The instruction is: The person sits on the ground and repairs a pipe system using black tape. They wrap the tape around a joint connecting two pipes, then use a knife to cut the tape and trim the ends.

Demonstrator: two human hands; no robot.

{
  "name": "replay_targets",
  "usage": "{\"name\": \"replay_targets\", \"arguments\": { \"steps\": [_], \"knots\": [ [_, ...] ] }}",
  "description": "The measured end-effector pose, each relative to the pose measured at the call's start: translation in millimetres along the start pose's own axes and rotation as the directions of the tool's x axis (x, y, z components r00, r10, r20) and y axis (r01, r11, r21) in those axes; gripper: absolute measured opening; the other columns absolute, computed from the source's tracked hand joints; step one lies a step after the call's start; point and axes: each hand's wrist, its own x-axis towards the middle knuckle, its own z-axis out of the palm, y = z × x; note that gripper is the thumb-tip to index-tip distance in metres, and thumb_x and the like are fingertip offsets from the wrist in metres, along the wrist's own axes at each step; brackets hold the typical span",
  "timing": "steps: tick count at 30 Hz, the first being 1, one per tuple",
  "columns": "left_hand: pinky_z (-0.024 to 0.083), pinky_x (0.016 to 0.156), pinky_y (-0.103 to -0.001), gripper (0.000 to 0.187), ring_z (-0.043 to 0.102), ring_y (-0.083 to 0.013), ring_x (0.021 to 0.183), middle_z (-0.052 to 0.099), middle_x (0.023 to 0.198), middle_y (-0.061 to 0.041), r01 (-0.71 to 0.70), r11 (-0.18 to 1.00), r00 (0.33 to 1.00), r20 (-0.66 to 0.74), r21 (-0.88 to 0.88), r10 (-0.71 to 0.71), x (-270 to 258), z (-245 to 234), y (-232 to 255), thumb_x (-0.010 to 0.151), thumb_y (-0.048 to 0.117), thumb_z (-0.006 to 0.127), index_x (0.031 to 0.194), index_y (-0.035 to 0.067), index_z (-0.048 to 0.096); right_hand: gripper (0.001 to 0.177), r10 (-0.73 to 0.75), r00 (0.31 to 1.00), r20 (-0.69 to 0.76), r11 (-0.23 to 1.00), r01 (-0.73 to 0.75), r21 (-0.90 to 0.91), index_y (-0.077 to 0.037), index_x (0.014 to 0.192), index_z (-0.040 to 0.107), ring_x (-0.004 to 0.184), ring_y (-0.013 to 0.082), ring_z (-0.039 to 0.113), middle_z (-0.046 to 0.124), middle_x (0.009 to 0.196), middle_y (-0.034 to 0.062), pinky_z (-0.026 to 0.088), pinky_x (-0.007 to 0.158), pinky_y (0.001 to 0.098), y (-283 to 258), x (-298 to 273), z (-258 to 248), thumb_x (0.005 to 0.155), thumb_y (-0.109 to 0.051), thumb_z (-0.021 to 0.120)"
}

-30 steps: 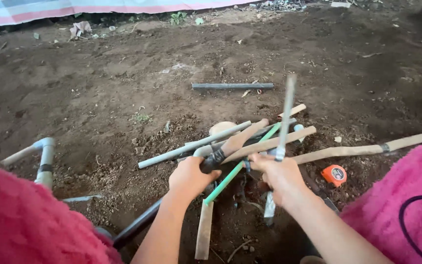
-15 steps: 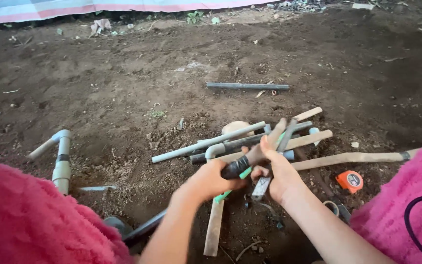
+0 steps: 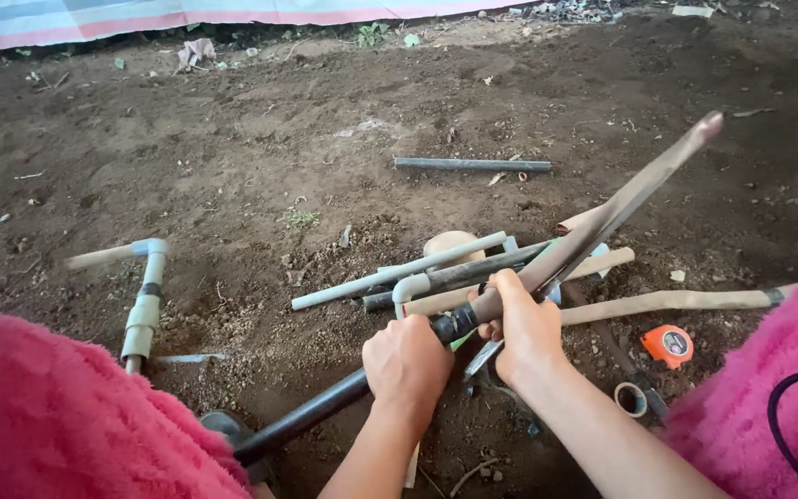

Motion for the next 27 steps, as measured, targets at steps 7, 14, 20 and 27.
{"name": "replay_targets", "arguments": {
  "steps": [7, 14, 20, 27],
  "knots": [
    [0.058, 0.094, -0.048, 0.031, 0.079, -0.0371, 0.105, 0.082, 0.1, -0.009, -0.125, 0.992, 0.992, 0.009, -0.014, 0.125, -9.2, -13.6, 5.9, 0.089, 0.035, 0.061, 0.105, 0.018, 0.081, 0.046, -0.033, 0.998, -0.061, 0.999, 0.033, -0.008, 0.006, 0.114, 0.055, 0.057, 0.0255, 0.058, 0.06, 0.089, 0.021, 0.048, 0.046, 0.0364, 4.1, 23.0, -12.7, 0.079, -0.014, 0.079],
    [0.057, 0.071, -0.051, 0.019, 0.072, -0.0409, 0.074, 0.077, 0.085, -0.012, -0.268, 0.963, 0.937, -0.241, -0.034, 0.252, 2.9, 23.4, 11.1, 0.089, 0.031, 0.07, 0.084, 0.013, 0.075, 0.029, -0.012, 0.995, -0.1, 1.0, 0.013, 0.014, 0.004, 0.111, 0.064, 0.059, 0.0175, 0.057, 0.071, 0.088, 0.0172, 0.033, 0.039, 0.0266, -8.3, 29.0, -23.4, 0.092, -0.018, 0.066],
    [0.061, 0.079, -0.047, 0.035, 0.077, -0.0399, 0.086, 0.079, 0.095, -0.018, -0.235, 0.968, 0.937, 0.243, -0.088, 0.249, 15.7, -1.3, 15.2, 0.085, 0.035, 0.069, 0.097, 0.004, 0.08, 0.028, 0.03, 0.968, -0.247, 0.999, -0.038, -0.028, 0.001, 0.113, 0.066, 0.065, 0.0204, 0.064, 0.075, 0.092, 0.0171, 0.035, 0.042, 0.0295, 9.6, 59.0, -39.2, 0.09, -0.015, 0.07],
    [0.061, 0.081, -0.039, 0.032, 0.077, -0.0308, 0.085, 0.081, 0.09, -0.01, -0.183, 0.974, 0.911, 0.35, -0.135, 0.219, 14.8, -17.5, 26.0, 0.081, 0.032, 0.07, 0.096, 0.008, 0.082, 0.029, -0.033, 0.988, -0.153, 0.999, 0.03, -0.02, -0.001, 0.114, 0.065, 0.064, 0.0187, 0.062, 0.074, 0.091, 0.0154, 0.031, 0.041, 0.0275, -2.9, 53.7, -33.8, 0.091, -0.017, 0.07]
  ]
}}
